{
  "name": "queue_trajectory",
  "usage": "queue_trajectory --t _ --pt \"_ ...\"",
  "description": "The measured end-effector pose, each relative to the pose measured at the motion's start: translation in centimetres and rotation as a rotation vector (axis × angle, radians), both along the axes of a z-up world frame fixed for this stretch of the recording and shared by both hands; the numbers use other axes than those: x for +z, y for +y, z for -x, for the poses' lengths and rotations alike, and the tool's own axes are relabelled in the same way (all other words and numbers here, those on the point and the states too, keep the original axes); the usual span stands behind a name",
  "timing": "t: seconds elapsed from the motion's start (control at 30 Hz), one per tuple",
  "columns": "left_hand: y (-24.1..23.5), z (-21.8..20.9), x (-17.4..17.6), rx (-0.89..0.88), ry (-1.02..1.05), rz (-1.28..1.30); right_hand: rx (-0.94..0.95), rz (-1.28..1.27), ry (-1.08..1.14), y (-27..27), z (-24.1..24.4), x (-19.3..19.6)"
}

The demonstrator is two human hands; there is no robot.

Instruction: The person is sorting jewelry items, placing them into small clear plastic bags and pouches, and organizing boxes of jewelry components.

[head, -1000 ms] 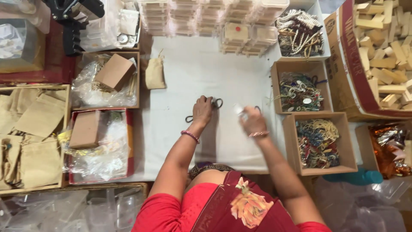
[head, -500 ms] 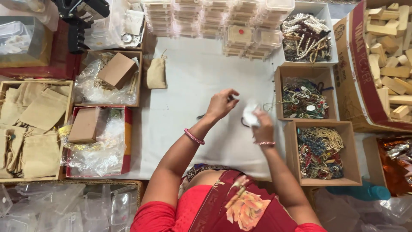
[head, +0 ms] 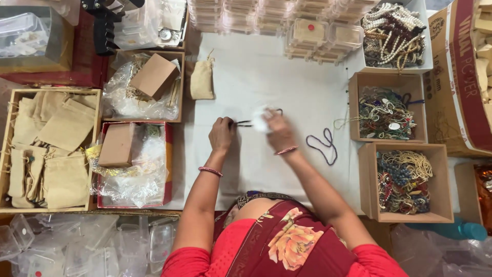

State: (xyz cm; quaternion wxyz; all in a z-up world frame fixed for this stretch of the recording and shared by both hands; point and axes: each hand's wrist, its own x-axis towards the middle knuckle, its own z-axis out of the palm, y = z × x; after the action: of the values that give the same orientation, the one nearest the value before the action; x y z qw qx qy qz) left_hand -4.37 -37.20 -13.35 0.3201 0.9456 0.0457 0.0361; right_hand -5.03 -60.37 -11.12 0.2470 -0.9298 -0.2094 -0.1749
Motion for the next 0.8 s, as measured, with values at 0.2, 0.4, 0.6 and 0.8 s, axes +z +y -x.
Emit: queue_trajectory --t 0.2,0.4,0.6,0.8 --pt "1.0 1.7 -1.6 -0.091 -0.33 -0.079 0.189 0.442 -0.056 -2.6 1.6 -2.5" --pt "1.0 1.6 -0.2 -0.104 -0.359 0.02 -0.318 0.554 0.189 -10.9 -1.0 -1.6" --pt "1.7 1.9 -0.1 -0.156 -0.301 0.019 0.031 0.613 -0.002 3.8 -2.0 -2.4" --pt "1.5 2.8 0.0 -0.159 -0.352 0.047 0.189 0.516 0.178 3.8 -1.3 -1.5"
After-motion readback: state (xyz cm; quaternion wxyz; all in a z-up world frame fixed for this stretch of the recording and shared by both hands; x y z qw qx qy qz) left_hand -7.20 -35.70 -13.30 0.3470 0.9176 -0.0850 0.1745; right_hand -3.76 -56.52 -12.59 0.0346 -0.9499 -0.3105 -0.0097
